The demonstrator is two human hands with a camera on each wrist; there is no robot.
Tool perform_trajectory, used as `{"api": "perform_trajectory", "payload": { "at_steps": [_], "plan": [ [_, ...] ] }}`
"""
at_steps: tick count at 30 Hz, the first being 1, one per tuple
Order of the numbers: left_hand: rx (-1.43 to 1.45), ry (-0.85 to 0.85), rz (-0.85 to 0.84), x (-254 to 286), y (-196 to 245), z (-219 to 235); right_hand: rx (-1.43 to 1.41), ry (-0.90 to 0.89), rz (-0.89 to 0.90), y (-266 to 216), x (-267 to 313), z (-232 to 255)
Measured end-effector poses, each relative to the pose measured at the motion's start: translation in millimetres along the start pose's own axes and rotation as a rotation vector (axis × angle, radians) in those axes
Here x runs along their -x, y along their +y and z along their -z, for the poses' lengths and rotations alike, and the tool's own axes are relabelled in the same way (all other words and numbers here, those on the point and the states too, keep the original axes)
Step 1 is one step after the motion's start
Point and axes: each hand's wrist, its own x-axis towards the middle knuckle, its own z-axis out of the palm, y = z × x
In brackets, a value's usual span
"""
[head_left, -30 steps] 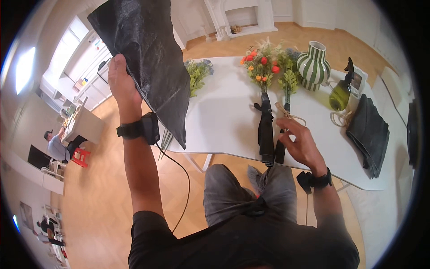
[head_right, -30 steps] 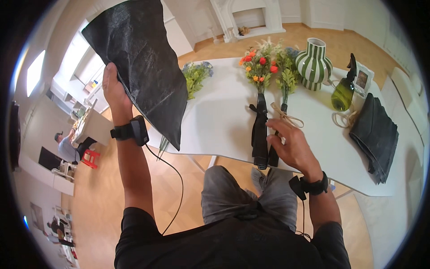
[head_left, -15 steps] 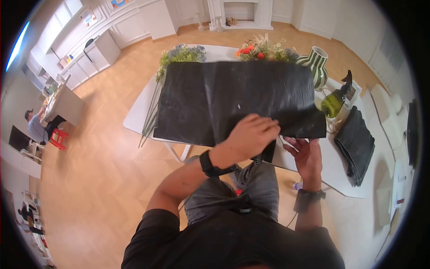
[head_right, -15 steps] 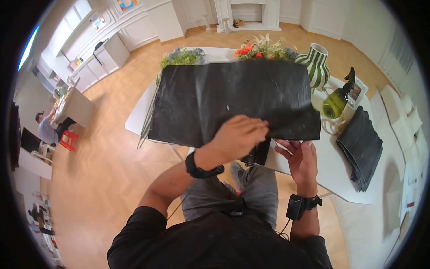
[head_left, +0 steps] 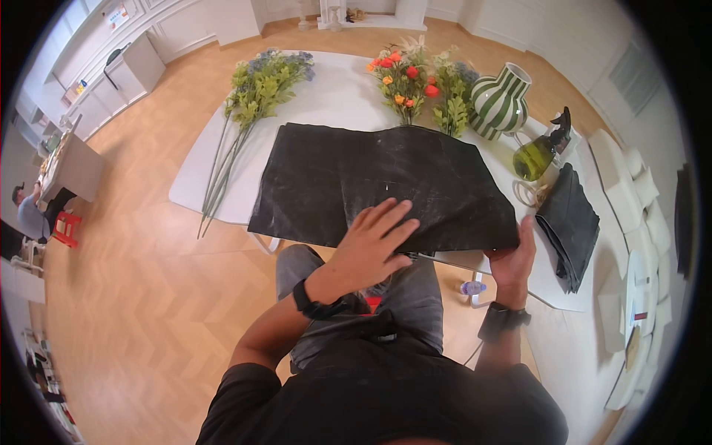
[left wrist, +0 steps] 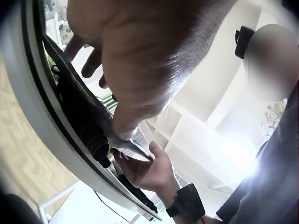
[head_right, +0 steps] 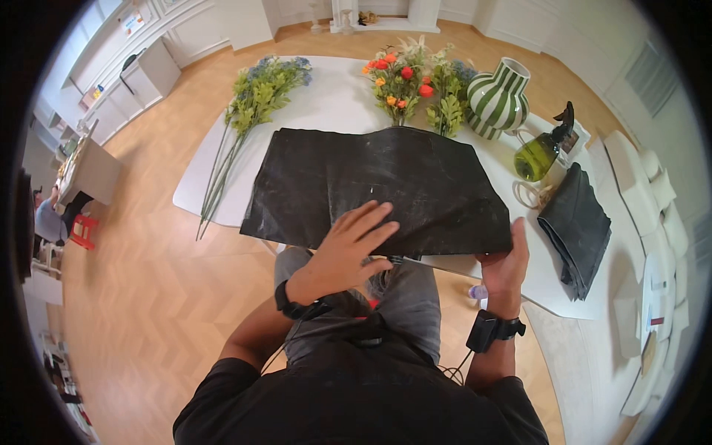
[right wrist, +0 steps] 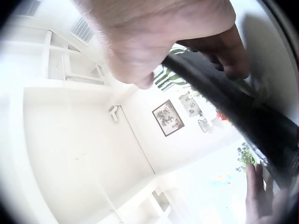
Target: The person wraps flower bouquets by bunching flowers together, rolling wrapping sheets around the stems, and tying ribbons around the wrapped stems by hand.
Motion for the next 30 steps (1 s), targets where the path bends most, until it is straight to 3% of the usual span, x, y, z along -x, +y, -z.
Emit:
{"api": "perform_trajectory", "payload": {
  "at_steps": [2, 5, 8, 9, 11, 16, 18, 21, 26, 28, 30],
  "plan": [
    [0.215, 0.212, 0.115, 18, -5, 7, 0.21, 0.061, -0.026, -2, -4, 7],
    [0.348, 0.49, 0.57, 65, -12, 7, 0.441, -0.035, -0.06, -7, -5, 16],
    [0.657, 0.795, 0.953, 95, -31, 12, 0.462, -0.032, 0.047, 0, -13, 24],
    [0.65, 0.797, 0.958, 101, -35, 20, 0.46, -0.037, 0.04, 0, -16, 25],
    [1.097, 0.943, 1.203, 108, -42, 33, 0.59, -0.102, 0.159, 0, -19, 22],
    [1.316, 0.986, 1.212, 106, -57, 38, 0.806, -0.119, 0.34, -6, -22, -7],
    [1.46, 1.033, 1.004, 112, -67, 37, 0.868, -0.112, 0.498, -7, -19, -18],
    [1.257, 1.129, 0.935, 102, -60, 46, 0.876, -0.149, 0.599, -6, -21, -19],
    [1.151, 1.082, 0.985, 122, -70, 46, 0.819, -0.226, 0.318, 1, -41, 4],
    [1.114, 1.168, 1.124, 134, -77, 47, 0.73, -0.268, 0.231, 2, -42, 2],
    [1.155, 1.228, 1.136, 144, -85, 56, 0.636, -0.319, 0.167, 0, -45, -4]
  ]
}}
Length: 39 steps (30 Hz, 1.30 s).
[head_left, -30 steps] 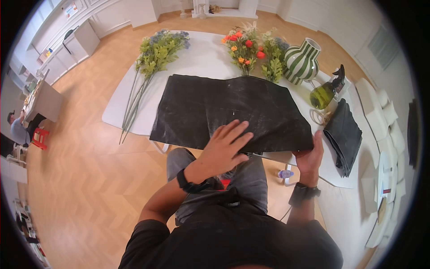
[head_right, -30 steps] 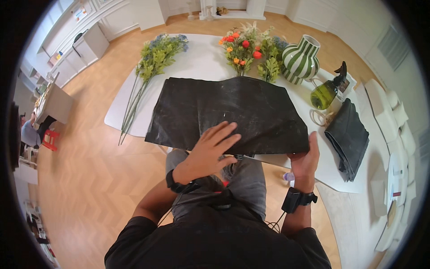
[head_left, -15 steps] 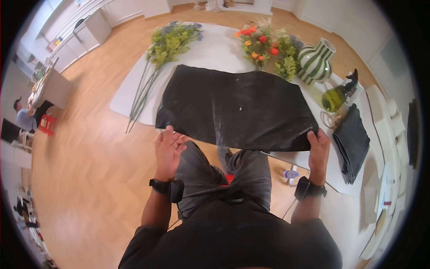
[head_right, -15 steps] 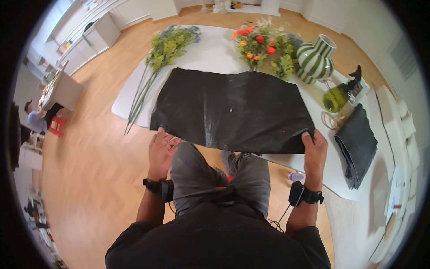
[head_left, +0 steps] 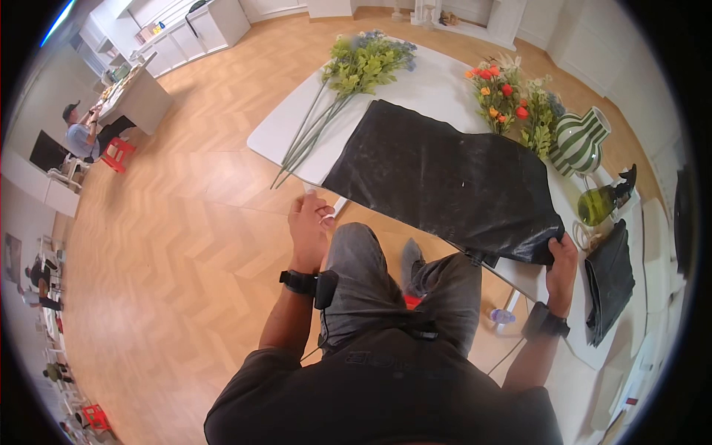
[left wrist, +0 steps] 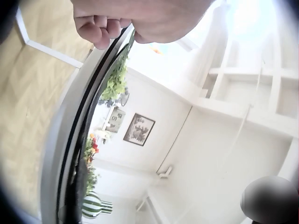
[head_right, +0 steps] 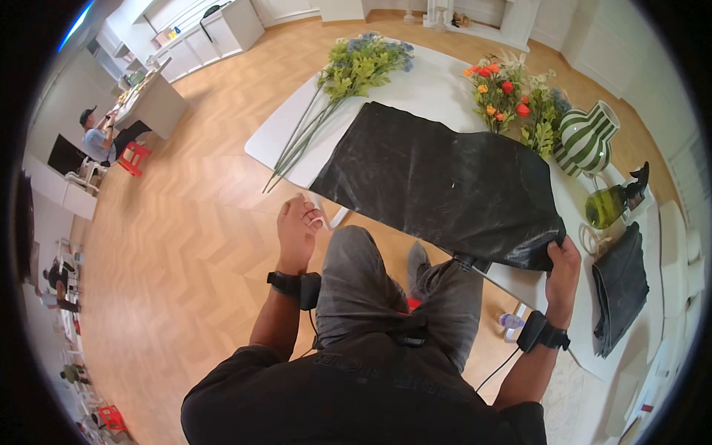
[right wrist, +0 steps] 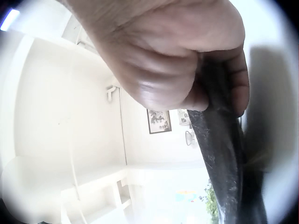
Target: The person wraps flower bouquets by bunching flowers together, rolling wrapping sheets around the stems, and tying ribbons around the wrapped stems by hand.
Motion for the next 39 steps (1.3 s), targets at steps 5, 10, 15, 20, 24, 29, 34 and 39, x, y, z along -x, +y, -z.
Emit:
{"api": "perform_trajectory", "payload": {
  "at_steps": [5, 10, 15, 20, 24, 29, 34, 39],
  "plan": [
    [-0.042, -0.027, 0.026, -4, 20, -2, -0.032, -0.139, -0.042, 9, -31, -7],
    [-0.055, -0.22, -0.026, -29, 8, 15, -0.045, -0.117, -0.03, -3, -50, -25],
    [-0.644, -0.148, -0.305, -31, 21, 22, 0.149, -0.077, -0.007, -2, -51, -9],
    [-1.438, 0.064, -1.257, -45, 75, 2, 0.274, 0.033, 0.073, 8, -48, -10],
    [-1.707, 0.027, -0.963, -64, 81, 0, 0.393, 0.178, 0.088, 16, -45, -11],
    [-1.671, 0.007, -0.587, -66, 87, -11, 0.567, 0.415, 0.226, 29, -30, 8],
    [-1.745, -0.06, -0.59, -85, 83, -6, 0.626, 0.53, 0.273, 6, -14, 7],
    [-1.803, -0.035, -0.601, -85, 83, -17, 0.651, 0.54, 0.314, -16, 4, 3]
  ]
}}
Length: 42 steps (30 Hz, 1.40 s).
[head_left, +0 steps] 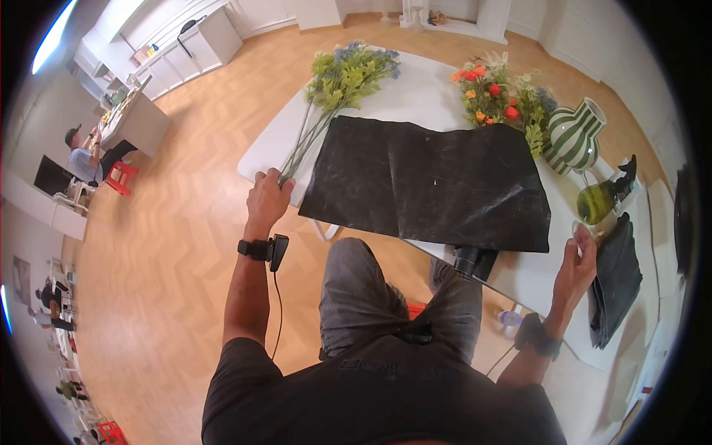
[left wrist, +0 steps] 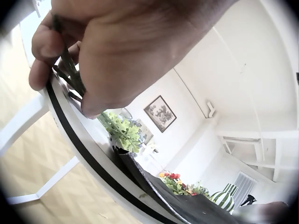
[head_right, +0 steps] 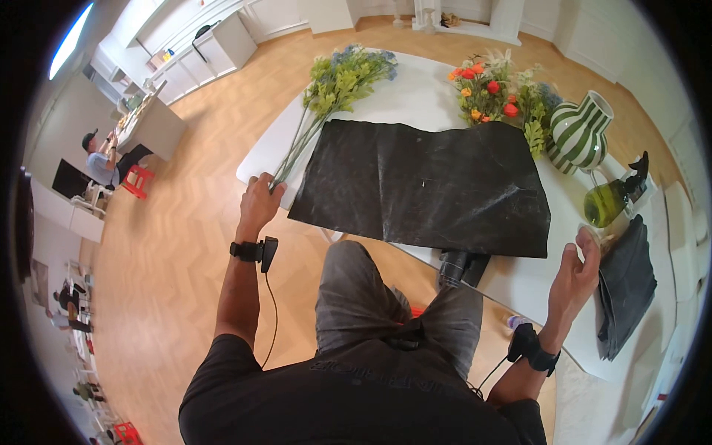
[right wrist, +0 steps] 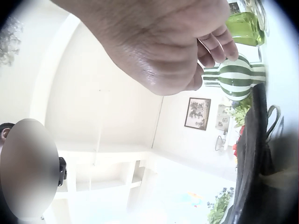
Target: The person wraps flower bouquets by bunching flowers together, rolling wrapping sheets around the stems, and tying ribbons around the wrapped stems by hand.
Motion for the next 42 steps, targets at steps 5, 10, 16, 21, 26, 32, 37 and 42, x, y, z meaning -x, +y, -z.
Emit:
{"api": "perform_trajectory", "payload": {
  "at_steps": [5, 10, 16, 21, 26, 32, 37, 42],
  "plan": [
    [-0.09, -0.048, 0.07, 1, 23, 15, -0.007, -0.012, 0.04, -31, 12, 7],
    [-0.143, -0.167, 0.063, -30, -2, 11, -0.048, -0.099, 0.057, -44, 21, 2],
    [-0.239, -0.327, -0.011, -37, 6, 20, -0.135, -0.194, -0.001, -53, 33, -10],
    [0.111, -0.036, -0.115, -29, -9, -5, -0.283, -0.384, 0.025, -77, 40, -24],
    [0.324, 0.136, -0.18, -13, 30, 15, -0.569, -0.931, -0.01, -127, 32, -63],
    [0.599, 0.186, -0.225, 22, 107, 10, -0.666, -1.139, 0.204, -177, 5, -167],
    [0.996, 0.231, -0.445, 34, 162, -15, -0.934, -1.142, -0.203, -231, -29, -218],
    [1.143, -0.189, -0.518, 12, 169, -12, -1.076, -0.756, -0.324, -243, -54, -238]
  ]
}}
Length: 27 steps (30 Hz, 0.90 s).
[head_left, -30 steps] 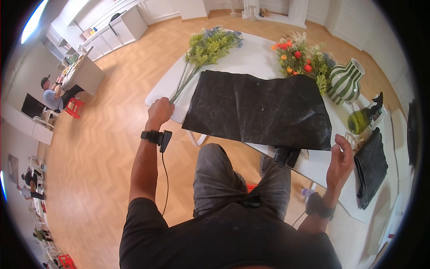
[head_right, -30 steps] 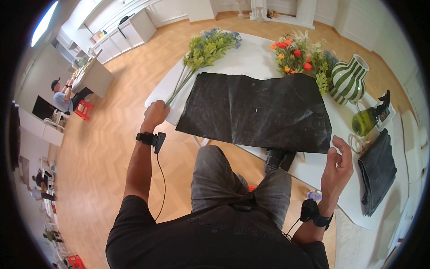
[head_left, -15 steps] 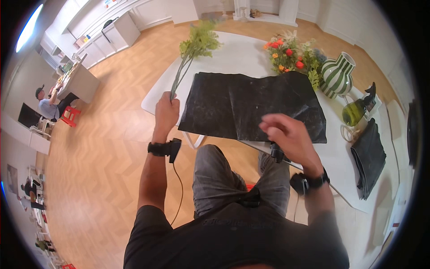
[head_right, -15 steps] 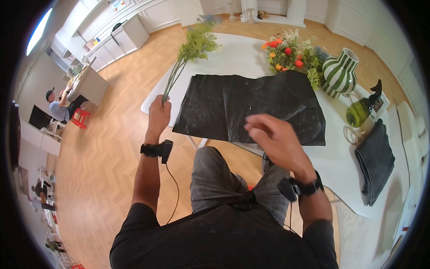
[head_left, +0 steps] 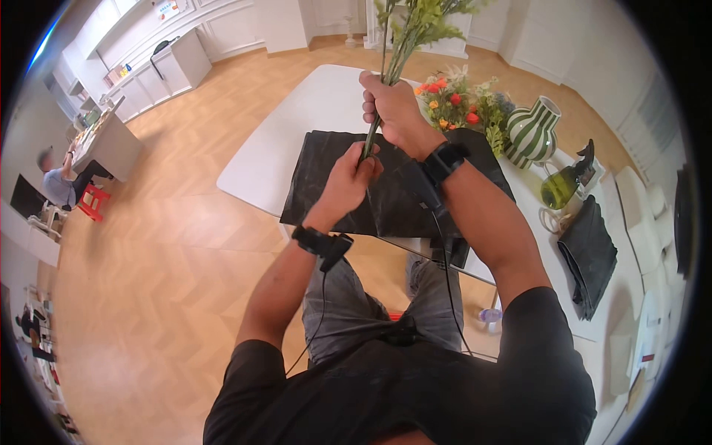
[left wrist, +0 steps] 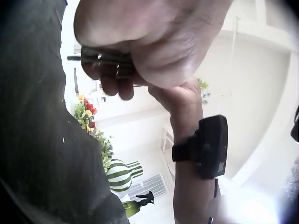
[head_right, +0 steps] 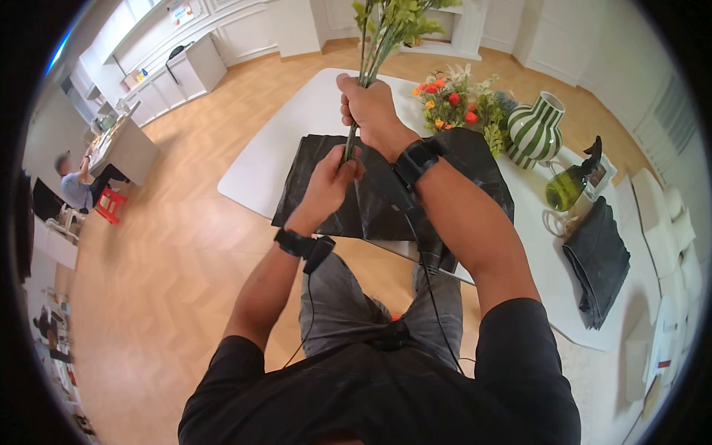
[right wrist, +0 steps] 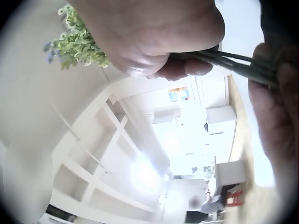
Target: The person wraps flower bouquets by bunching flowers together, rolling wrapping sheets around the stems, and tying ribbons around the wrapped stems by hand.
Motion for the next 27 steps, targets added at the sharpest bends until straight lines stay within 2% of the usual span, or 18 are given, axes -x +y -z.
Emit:
{"api": "perform_trajectory", "payload": {
  "at_steps": [1, 2, 4, 5, 8, 11, 13, 15, 18, 21, 23, 27],
  "plan": [
    [-0.039, -0.098, 0.001, -9, 0, 6, 0.005, 0.003, 0.0, 0, 0, 2],
    [-0.033, -0.097, -0.001, -16, 2, 9, 0.016, -0.025, 0.055, -1, 1, 2],
    [0.094, -0.292, 0.128, -28, 8, 15, 0.028, -0.052, 0.108, 0, 4, 2],
    [0.096, -0.291, 0.128, -36, 9, 18, 0.069, -0.05, 0.137, 4, 5, 0],
    [0.217, -0.43, 0.11, -52, 11, 23, 0.202, -0.051, 0.209, 12, 7, -2],
    [0.215, -0.377, 0.182, -47, 10, 20, 0.323, -0.069, 0.254, 20, 10, -4],
    [0.176, -0.41, 0.173, -45, -18, 22, 0.351, -0.08, 0.26, 24, 17, -2],
    [0.139, -0.444, 0.166, -43, -26, 21, 0.415, -0.11, 0.128, 29, 25, 4],
    [0.186, -0.495, 0.174, -35, -32, 17, 0.315, -0.058, 0.125, 50, 20, 7],
    [0.178, -0.439, 0.193, -28, -42, 12, 0.219, -0.017, 0.133, 69, 19, 9],
    [0.413, -0.328, 0.243, -23, -46, 5, 0.203, 0.005, 0.153, 76, 18, 8],
    [0.503, -0.268, 0.265, -21, -46, 2, 0.05, 0.058, 0.154, 78, 16, 3]
  ]
}}
